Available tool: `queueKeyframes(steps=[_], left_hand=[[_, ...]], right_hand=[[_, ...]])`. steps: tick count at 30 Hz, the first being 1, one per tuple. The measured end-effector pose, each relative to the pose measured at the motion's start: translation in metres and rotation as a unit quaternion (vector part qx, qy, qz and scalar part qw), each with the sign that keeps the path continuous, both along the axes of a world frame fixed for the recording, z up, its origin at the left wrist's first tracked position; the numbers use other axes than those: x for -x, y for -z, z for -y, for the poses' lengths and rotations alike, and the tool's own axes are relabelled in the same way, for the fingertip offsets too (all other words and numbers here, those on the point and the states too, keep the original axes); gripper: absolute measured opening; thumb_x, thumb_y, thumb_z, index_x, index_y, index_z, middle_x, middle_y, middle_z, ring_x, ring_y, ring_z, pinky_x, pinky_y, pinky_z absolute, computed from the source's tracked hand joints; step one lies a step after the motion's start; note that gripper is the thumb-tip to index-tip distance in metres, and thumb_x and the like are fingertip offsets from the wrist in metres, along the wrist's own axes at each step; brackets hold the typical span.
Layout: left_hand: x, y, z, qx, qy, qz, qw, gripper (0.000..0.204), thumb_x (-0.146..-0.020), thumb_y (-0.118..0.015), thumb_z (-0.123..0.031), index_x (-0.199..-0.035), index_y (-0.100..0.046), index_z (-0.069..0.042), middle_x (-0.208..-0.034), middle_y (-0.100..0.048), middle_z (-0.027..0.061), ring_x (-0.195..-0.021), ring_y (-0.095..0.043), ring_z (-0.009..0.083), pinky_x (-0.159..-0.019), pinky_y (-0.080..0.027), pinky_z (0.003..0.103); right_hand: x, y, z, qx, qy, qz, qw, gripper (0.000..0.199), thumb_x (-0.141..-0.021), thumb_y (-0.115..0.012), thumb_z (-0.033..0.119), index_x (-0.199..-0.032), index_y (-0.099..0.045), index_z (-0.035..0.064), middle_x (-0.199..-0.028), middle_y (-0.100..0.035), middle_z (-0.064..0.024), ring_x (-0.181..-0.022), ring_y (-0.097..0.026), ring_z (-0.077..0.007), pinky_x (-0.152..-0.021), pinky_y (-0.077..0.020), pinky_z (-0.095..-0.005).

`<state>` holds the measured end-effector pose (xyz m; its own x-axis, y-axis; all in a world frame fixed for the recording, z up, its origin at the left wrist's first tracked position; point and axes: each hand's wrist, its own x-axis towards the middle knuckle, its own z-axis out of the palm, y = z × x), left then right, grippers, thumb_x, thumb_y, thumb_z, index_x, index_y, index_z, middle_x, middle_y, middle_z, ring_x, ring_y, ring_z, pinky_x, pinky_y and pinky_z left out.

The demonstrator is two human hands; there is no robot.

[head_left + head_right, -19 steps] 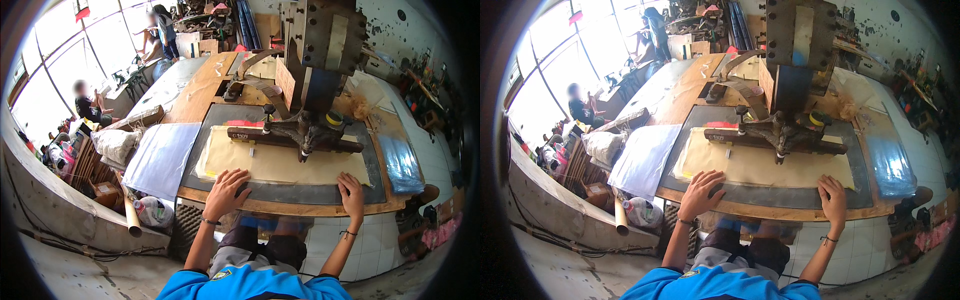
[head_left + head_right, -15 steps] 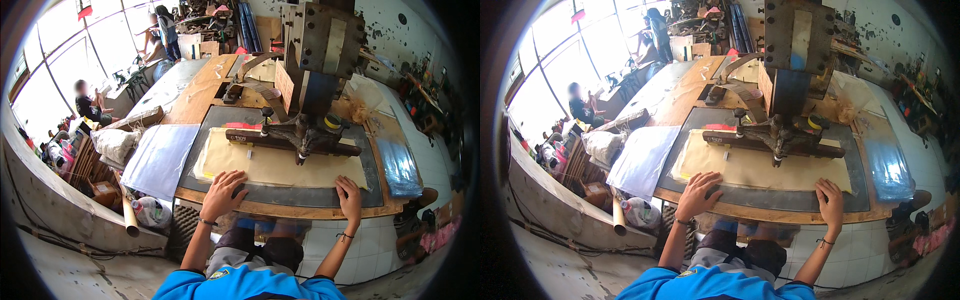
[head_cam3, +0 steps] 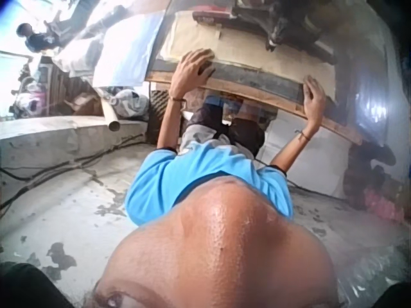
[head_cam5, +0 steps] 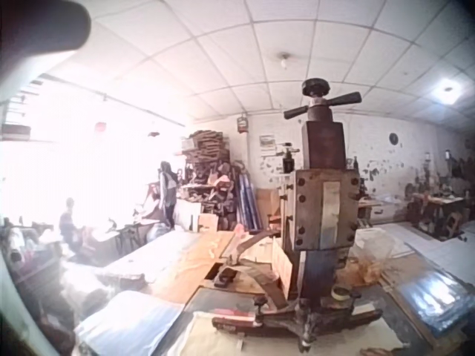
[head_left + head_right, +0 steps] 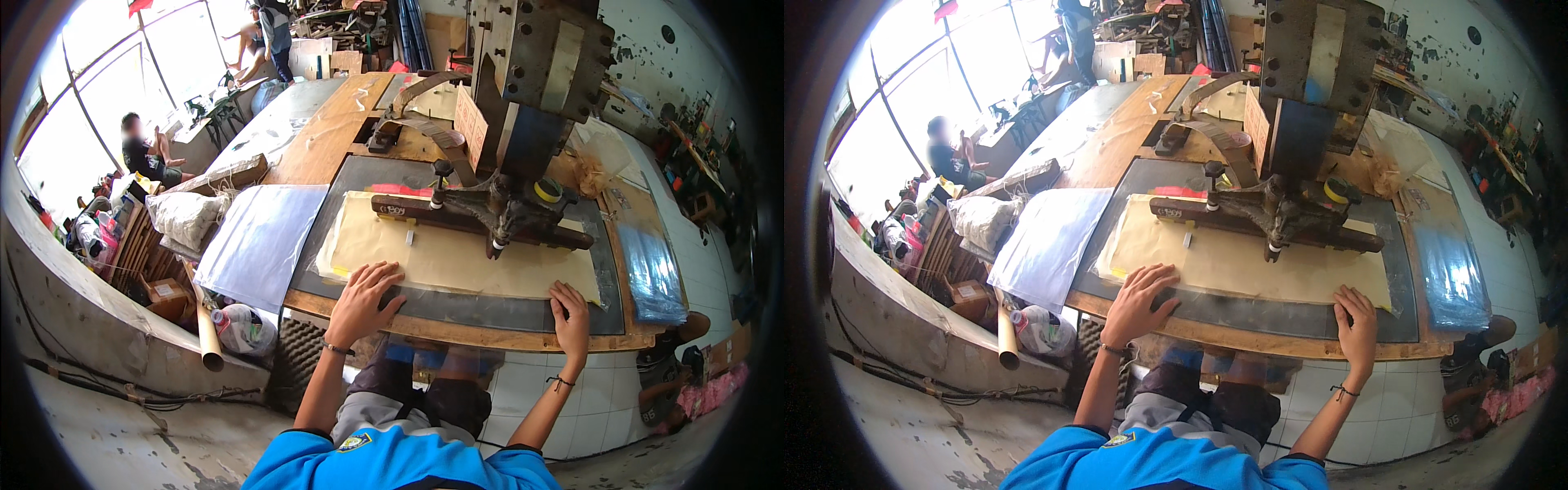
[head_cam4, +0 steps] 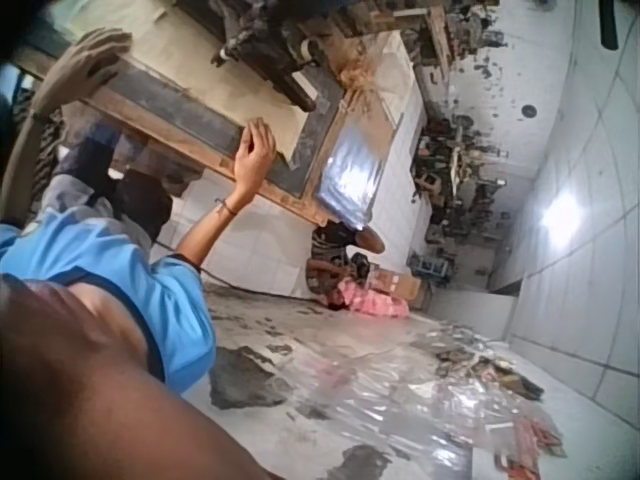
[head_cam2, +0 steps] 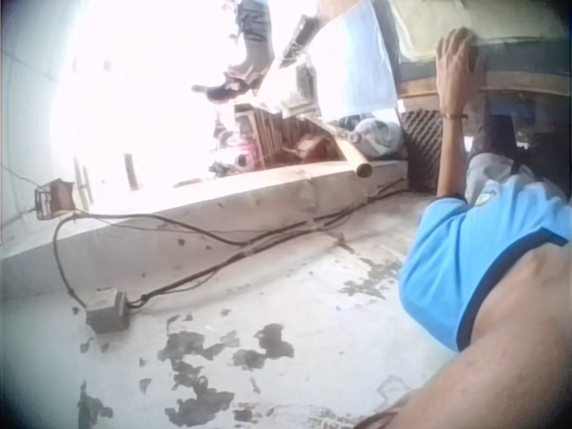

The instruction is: The person places a rectangular sheet of material on a metal plate under a heat press, activates the machine to press the sheet, and then removes a plastic strip to place it into a plastic bag.

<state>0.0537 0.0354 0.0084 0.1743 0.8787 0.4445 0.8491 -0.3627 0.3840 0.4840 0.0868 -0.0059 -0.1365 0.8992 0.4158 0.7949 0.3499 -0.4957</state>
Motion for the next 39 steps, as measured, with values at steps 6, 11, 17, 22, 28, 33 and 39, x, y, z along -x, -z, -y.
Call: queueKeyframes(steps=[6,11,17,22,28,33,39], left_hand=[[0.0023,0.001,0.0005,0.008,-0.002,-0.007,1.0,0.04,-0.092,-0.072,-0.033,-0.125,-0.069,-0.011,-0.141,-0.061,0.0098,-0.138,-0.05,0.0291,-0.118,-0.035,0.044],[0.0024,0.0023,-0.0013,0.011,0.001,-0.011,1.0,0.041,-0.093,-0.07,-0.035,-0.127,-0.069,-0.012,-0.143,-0.06,0.0093,-0.139,-0.049,0.0285,-0.12,-0.033,0.044],[0.0051,-0.0003,-0.0006,0.017,0.005,-0.015,1.0,0.04,-0.093,-0.071,-0.034,-0.127,-0.069,-0.013,-0.143,-0.06,0.0091,-0.139,-0.049,0.0286,-0.12,-0.033,0.045],[0.0013,0.0012,-0.0004,0.017,0.001,-0.004,1.0,0.039,-0.093,-0.071,-0.033,-0.125,-0.07,-0.012,-0.142,-0.061,0.0089,-0.138,-0.05,0.0283,-0.119,-0.034,0.045],[0.0018,-0.0011,-0.001,0.02,0.0,-0.005,1.0,0.038,-0.092,-0.072,-0.032,-0.124,-0.07,-0.012,-0.141,-0.061,0.0086,-0.138,-0.05,0.028,-0.119,-0.034,0.044],[0.0008,-0.0042,-0.0024,0.019,0.003,-0.005,1.0,0.037,-0.091,-0.072,-0.03,-0.123,-0.07,-0.011,-0.14,-0.062,0.0082,-0.137,-0.051,0.0283,-0.118,-0.035,0.044],[0.0013,-0.0048,-0.0033,0.016,0.0,-0.001,1.0,0.036,-0.089,-0.073,-0.028,-0.122,-0.071,-0.012,-0.139,-0.063,0.0075,-0.135,-0.052,0.0288,-0.116,-0.036,0.044]], right_hand=[[0.0022,-0.0002,0.0014,-0.004,0.006,-0.005,1.0,0.031,-0.103,-0.06,0.03,-0.118,-0.074,0.0058,-0.134,-0.068,-0.0102,-0.131,-0.056,-0.0326,-0.112,-0.0411,-0.0435],[-0.0012,0.0032,0.0016,-0.009,0.013,0.001,1.0,0.031,-0.103,-0.06,0.03,-0.116,-0.074,0.0056,-0.132,-0.068,-0.0102,-0.131,-0.056,-0.0325,-0.111,-0.0417,-0.0444],[0.0044,0.0004,0.0025,-0.01,0.017,-0.022,1.0,0.031,-0.103,-0.06,0.03,-0.115,-0.074,0.0053,-0.13,-0.069,-0.0107,-0.129,-0.057,-0.0324,-0.11,-0.0425,-0.044],[0.0042,-0.004,0.0049,-0.013,0.022,-0.019,1.0,0.03,-0.102,-0.061,0.029,-0.114,-0.074,0.0047,-0.128,-0.07,-0.0107,-0.127,-0.059,-0.0326,-0.109,-0.043,-0.0438],[0.0033,0.0002,0.0029,-0.017,0.016,-0.02,1.0,0.03,-0.102,-0.061,0.029,-0.114,-0.074,0.0049,-0.127,-0.07,-0.0109,-0.127,-0.058,-0.0323,-0.109,-0.0428,-0.0436],[0.0019,-0.0012,0.0027,-0.01,0.021,-0.041,0.999,0.03,-0.103,-0.061,0.03,-0.113,-0.074,0.0048,-0.128,-0.07,-0.0109,-0.128,-0.058,-0.032,-0.11,-0.0423,-0.0438],[0.0045,-0.003,0.0038,0.002,0.021,-0.045,0.999,0.029,-0.103,-0.061,0.029,-0.112,-0.075,0.0052,-0.127,-0.071,-0.0113,-0.127,-0.058,-0.0321,-0.109,-0.0422,-0.0439]])
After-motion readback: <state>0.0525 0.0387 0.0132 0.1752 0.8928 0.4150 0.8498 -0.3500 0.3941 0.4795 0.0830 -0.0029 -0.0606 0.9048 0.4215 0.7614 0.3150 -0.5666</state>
